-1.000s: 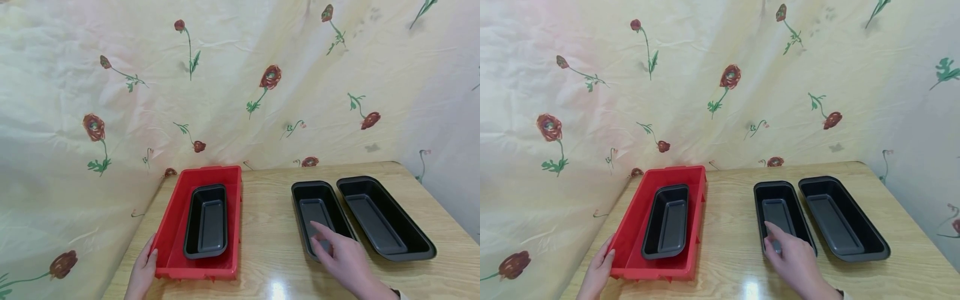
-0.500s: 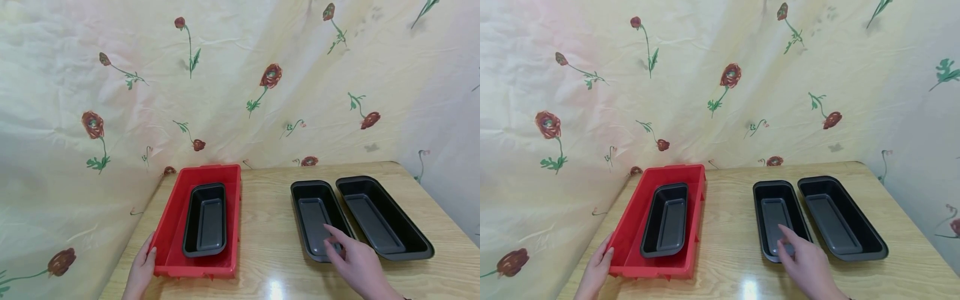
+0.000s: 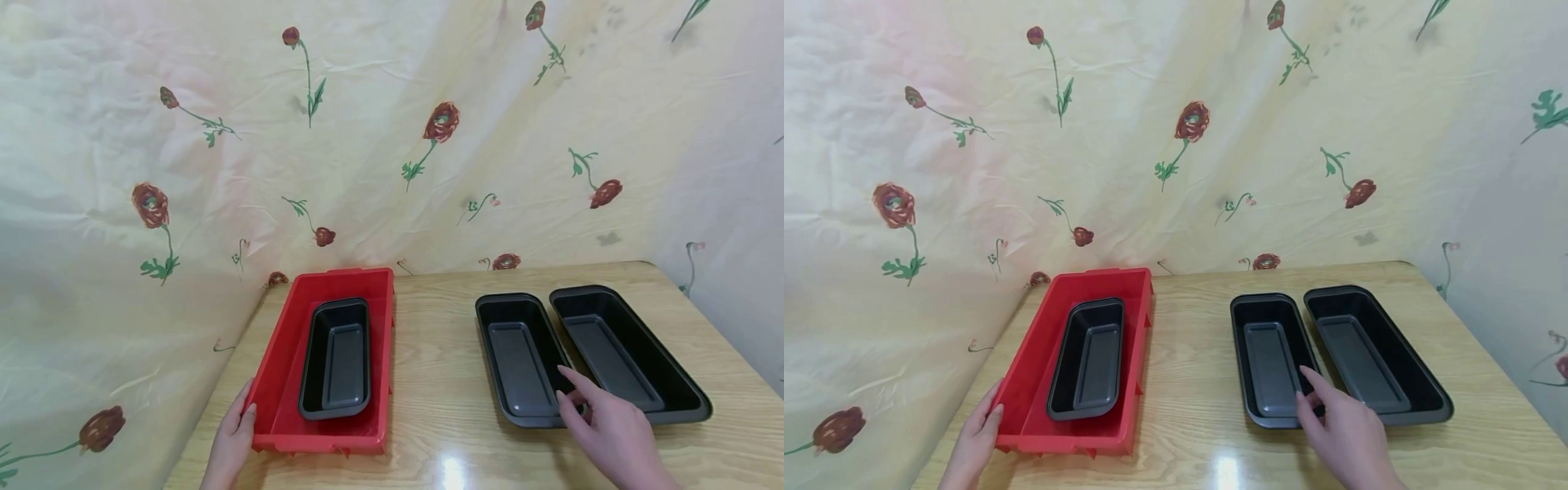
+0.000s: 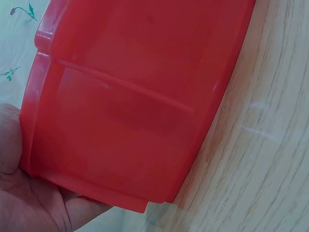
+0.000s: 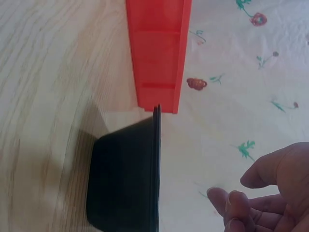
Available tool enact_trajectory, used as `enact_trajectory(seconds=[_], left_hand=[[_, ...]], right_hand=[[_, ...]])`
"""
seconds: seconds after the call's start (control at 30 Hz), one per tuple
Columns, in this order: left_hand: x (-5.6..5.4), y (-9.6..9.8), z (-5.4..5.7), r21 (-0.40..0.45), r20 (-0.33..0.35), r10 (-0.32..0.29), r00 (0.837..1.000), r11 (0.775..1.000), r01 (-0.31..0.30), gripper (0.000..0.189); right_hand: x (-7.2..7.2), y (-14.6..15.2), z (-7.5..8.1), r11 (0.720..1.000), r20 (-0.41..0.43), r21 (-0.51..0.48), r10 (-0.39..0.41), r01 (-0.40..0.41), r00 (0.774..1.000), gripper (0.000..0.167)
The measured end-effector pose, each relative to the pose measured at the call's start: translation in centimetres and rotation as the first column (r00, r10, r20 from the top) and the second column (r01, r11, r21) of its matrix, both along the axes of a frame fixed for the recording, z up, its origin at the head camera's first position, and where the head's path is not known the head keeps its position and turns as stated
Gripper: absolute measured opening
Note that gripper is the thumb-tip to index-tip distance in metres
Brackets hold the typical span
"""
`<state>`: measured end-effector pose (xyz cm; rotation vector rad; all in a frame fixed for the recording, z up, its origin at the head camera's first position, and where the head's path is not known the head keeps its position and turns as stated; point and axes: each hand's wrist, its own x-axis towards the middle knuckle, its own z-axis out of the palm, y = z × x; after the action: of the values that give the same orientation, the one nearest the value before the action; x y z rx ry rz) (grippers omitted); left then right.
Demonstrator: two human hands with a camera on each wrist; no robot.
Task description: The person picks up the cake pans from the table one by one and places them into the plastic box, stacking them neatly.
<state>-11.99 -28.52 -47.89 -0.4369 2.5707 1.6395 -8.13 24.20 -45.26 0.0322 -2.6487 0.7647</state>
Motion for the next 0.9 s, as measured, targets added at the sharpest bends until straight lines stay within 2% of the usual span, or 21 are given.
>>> enact_trajectory(seconds=[0.13,0.3,0.47,0.7,0.9], left_hand=[[0.0,0.0,0.0,-0.005,-0.004,0.002,1.0,1.0,-0.002,0.057],[0.0,0.0,-0.2,-0.006,0.0,0.006,1.0,1.0,-0.006,0.057],[-0.1,0.0,-0.2,-0.003,-0.003,0.004,1.0,1.0,-0.004,0.058],[0.1,0.0,-0.1,0.004,-0.007,0.0,1.0,1.0,0.0,0.058],[0.1,0.0,-0.1,0.009,-0.008,0.0,1.0,1.0,0.0,0.058]], right_hand=[[0.0,0.7,0.0,1.0,0.008,0.011,-0.022,0.022,1.0,0.036],[-0.2,1.4,0.0,0.999,0.111,0.022,-0.037,0.035,0.993,0.04],[-0.4,2.0,-0.3,0.998,0.224,0.022,-0.055,0.051,0.973,0.043],[-0.6,2.8,-1.0,0.998,0.299,0.034,-0.066,0.059,0.952,0.048],[-1.1,3.3,-1.8,0.997,0.39,0.045,-0.079,0.067,0.917,0.058]])
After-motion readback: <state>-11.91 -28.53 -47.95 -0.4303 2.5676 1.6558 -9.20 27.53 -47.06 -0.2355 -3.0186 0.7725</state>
